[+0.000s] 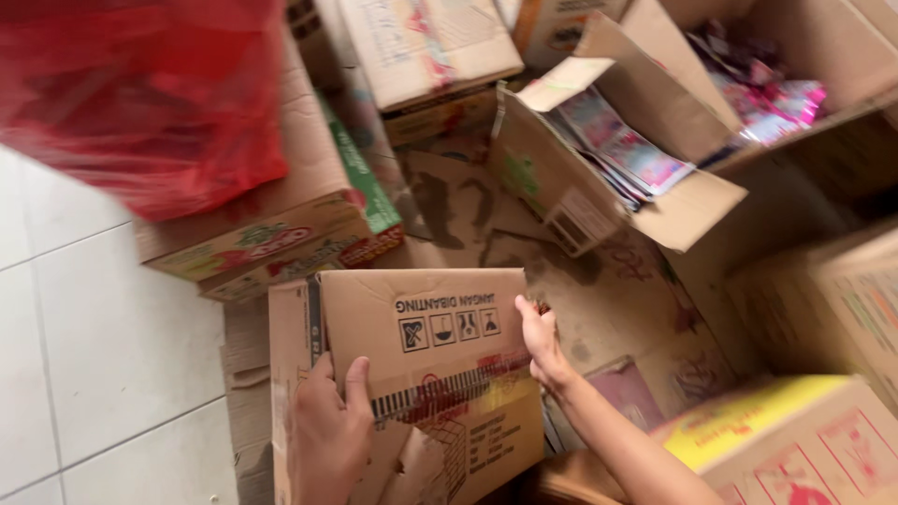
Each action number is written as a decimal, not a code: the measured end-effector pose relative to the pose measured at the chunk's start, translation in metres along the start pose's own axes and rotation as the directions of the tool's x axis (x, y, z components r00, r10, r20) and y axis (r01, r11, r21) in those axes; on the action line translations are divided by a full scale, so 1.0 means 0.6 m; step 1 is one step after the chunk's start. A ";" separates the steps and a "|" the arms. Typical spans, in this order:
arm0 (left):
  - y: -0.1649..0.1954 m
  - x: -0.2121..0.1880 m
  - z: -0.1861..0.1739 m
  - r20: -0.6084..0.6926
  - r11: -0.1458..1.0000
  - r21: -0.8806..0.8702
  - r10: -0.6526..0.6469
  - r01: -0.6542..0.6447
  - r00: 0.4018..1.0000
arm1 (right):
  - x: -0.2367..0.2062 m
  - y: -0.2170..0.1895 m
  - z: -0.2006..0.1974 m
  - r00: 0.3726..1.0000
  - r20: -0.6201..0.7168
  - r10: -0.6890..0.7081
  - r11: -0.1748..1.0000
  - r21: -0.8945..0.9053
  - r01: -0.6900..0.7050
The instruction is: The person sits on the floor and uses clear packing tape and scissors to seal a cardboard box containing packaged goods. They apply multiple strips of tape across the box flaps, cut the tape with scissors, and then move the sealed box aside before handling a red plastic bag and another small box.
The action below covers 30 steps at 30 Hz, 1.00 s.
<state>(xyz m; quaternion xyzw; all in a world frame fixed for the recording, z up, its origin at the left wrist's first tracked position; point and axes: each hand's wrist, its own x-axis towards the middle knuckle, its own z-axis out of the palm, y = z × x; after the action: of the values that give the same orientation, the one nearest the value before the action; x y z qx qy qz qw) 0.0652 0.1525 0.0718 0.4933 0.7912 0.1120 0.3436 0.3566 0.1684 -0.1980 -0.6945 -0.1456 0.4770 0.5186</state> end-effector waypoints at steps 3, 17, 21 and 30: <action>0.019 -0.033 0.035 0.041 0.967 -0.241 0.099 -0.086 0.994 | 0.000 -0.028 -0.070 0.985 -0.120 -0.123 0.992 0.013 0.125; -0.036 -0.106 0.379 0.376 0.813 -0.553 0.048 0.182 0.925 | 0.034 -0.304 -0.310 0.853 -0.334 -0.400 0.595 -0.803 -0.036; -0.051 -0.076 0.399 0.500 0.842 -0.440 -0.059 0.313 0.864 | 0.027 -0.291 -0.327 0.851 -0.325 -0.413 0.590 -0.807 -0.022; -0.074 0.001 0.416 0.527 0.858 -0.454 0.040 0.242 0.849 | 0.007 -0.270 -0.325 0.895 -0.286 -0.343 0.465 -0.879 -0.103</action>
<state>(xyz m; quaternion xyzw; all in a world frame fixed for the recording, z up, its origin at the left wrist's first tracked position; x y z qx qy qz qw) 0.1971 0.0911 -0.1358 0.3538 0.6373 0.1584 0.6660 0.5647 0.1260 -0.0598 -0.9337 -0.3022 0.1313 0.1399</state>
